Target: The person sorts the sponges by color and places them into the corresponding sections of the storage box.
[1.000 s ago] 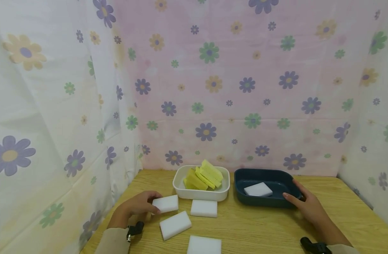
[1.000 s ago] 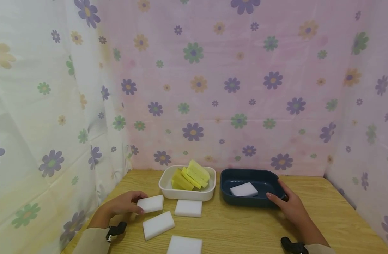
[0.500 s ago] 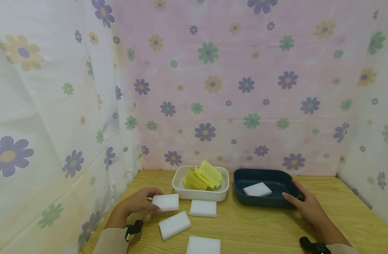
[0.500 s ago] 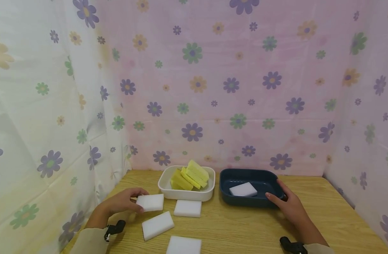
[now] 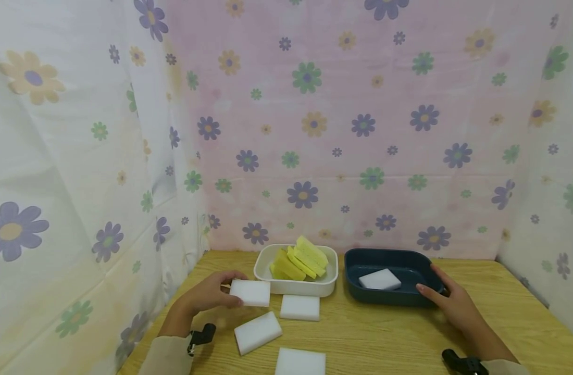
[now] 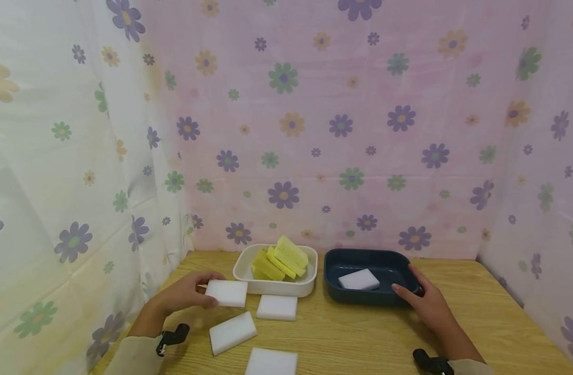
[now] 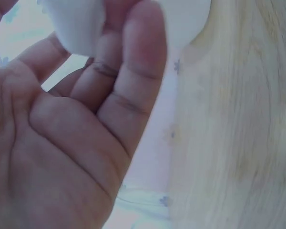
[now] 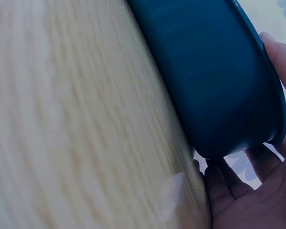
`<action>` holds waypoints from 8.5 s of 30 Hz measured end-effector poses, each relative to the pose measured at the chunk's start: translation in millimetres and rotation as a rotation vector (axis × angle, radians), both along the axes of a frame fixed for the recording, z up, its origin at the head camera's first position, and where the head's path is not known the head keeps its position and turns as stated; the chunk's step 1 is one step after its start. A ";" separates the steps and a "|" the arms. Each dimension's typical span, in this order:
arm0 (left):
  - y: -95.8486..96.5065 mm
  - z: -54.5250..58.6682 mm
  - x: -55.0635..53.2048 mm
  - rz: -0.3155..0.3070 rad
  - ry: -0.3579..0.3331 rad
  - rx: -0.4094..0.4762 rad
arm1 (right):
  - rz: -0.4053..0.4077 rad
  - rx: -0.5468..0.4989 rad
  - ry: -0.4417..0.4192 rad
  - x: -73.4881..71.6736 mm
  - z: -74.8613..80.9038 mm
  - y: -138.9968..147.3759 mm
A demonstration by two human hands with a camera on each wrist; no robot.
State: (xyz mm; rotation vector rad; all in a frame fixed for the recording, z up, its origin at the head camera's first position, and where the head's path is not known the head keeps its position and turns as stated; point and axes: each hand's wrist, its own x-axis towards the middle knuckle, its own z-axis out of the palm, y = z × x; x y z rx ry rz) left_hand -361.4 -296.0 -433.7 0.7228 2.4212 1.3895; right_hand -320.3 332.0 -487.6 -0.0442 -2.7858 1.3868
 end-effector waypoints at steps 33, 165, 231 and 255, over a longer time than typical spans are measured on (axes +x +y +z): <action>114.1 42.2 7.9 0.054 0.243 0.107 | -0.005 0.004 0.021 0.1 -0.7 -0.8; 269.3 20.3 7.2 0.256 0.145 0.272 | -0.012 0.021 0.003 0.1 -1.1 0.5; 126.4 6.9 13.7 -0.030 -0.061 -0.230 | 0.002 0.027 0.002 -2.6 -2.1 0.2; 150.1 -8.8 13.4 -0.019 0.093 -0.285 | 0.002 0.039 -0.004 -1.5 -0.2 1.2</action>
